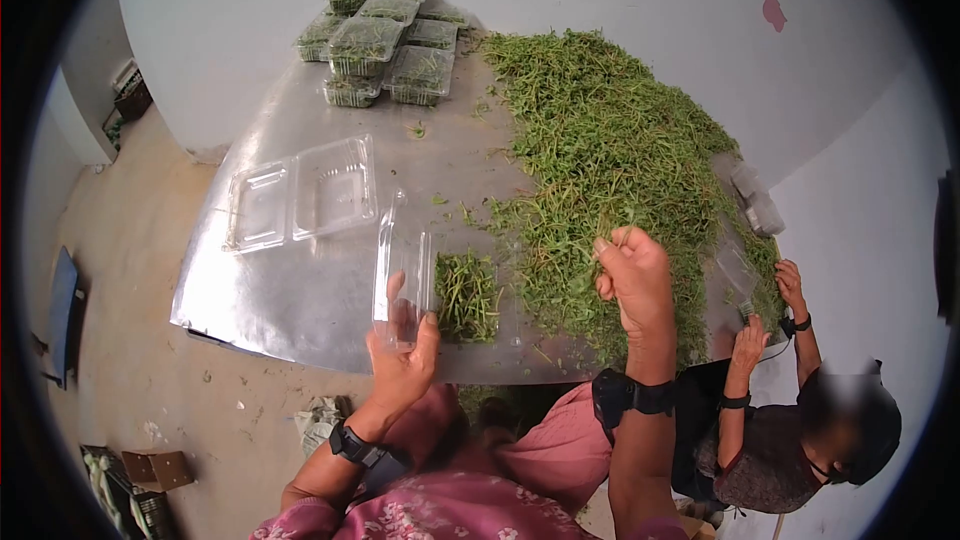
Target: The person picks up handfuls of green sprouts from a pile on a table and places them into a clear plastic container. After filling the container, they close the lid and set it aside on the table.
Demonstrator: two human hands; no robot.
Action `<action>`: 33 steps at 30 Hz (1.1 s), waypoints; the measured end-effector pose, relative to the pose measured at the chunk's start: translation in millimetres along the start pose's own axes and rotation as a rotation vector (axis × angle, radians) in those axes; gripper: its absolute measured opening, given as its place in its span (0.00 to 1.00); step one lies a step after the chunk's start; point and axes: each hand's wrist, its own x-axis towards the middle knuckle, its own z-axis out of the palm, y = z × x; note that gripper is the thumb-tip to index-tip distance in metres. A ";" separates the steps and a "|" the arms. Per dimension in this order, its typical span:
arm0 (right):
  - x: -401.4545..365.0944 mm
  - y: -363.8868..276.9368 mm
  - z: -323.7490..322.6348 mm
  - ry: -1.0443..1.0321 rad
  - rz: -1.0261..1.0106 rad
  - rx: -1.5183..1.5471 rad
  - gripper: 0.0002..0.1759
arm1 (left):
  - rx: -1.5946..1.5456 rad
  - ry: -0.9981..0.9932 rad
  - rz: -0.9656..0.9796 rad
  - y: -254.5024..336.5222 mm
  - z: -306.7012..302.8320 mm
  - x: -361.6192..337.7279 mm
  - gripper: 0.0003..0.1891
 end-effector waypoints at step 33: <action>-17.2 20.4 83.3 -0.163 -0.372 -0.415 0.16 | -0.014 -0.035 -0.096 13.1 -1.4 0.1 0.30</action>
